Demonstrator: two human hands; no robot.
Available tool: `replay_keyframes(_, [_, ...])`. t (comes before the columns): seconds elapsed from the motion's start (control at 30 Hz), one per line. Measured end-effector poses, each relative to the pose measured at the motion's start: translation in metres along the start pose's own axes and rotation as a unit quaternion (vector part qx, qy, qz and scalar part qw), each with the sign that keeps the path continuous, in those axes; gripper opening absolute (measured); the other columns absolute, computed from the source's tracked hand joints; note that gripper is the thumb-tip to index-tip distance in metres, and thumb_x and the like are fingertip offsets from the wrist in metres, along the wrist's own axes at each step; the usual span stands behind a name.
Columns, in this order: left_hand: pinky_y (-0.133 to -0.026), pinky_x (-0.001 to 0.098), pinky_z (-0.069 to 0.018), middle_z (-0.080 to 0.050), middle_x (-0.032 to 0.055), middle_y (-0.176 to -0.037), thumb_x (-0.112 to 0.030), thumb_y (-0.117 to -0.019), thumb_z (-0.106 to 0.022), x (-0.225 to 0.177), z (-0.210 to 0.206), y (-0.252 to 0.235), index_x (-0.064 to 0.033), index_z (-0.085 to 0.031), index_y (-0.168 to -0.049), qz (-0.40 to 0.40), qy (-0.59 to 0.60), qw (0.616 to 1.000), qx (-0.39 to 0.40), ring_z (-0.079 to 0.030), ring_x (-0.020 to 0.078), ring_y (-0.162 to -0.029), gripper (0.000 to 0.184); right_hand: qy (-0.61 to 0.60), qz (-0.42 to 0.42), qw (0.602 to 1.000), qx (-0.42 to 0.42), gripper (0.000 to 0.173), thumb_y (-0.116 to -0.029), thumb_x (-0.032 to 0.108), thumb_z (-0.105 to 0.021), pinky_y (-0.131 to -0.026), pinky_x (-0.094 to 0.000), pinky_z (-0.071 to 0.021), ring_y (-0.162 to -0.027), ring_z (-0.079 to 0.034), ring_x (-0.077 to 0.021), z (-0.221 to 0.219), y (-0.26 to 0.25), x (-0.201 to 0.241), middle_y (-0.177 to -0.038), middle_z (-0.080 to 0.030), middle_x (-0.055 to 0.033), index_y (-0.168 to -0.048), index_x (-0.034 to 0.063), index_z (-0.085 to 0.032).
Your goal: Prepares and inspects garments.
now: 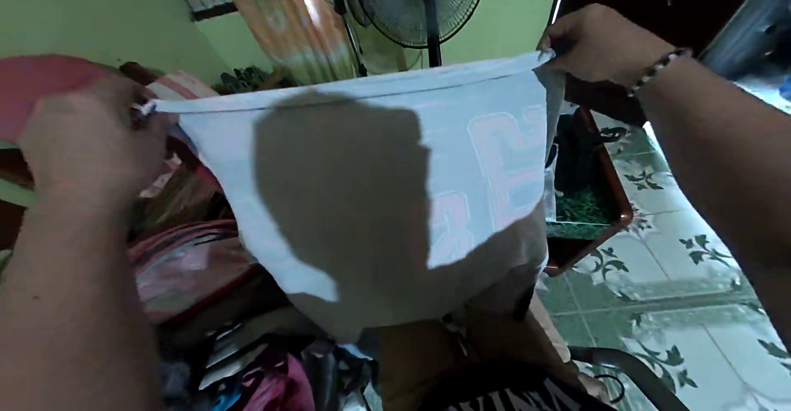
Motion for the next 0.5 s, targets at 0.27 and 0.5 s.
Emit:
replay_keyframes(0.27, [-0.059, 0.0329, -0.0628, -0.074, 0.0062, -0.091, -0.041, -0.1091, -0.043, -0.056, -0.009, 0.01, -0.0172, -0.051, -0.134, 0.244, 0.394, 0.883, 0.077, -0.074, 0.0183, -0.068, 0.035, -0.152, -0.229, 0.961, -0.018, 0.029, -0.1057, 0.021, -0.05, -0.06, -0.0363, -0.058, -0.068, -0.065, -0.0187, -0.013, -0.016, 0.003, -0.103, -0.063, -0.0136, -0.132, 0.0099, -0.054])
replay_keyframes(0.5, [-0.087, 0.0475, -0.0617, -0.069, 0.0092, -0.123, -0.03, -0.1116, -0.031, -0.073, -0.029, -0.007, -0.0158, -0.042, -0.142, 0.228, 0.547, 0.802, 0.069, -0.072, 0.0276, -0.106, 0.035, -0.429, -0.306, 0.847, -0.065, 0.036, -0.1079, 0.024, -0.045, -0.068, -0.0416, -0.0647, -0.086, -0.074, -0.029, -0.036, -0.028, -0.014, -0.123, -0.063, -0.0184, -0.14, 0.0096, -0.048])
Point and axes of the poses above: each hand's wrist, its own y-axis away from the middle knuckle, its own z-axis out of the back of the hand, x = y × z, the point moved 5 cm from there along -y, towards the middle knuckle
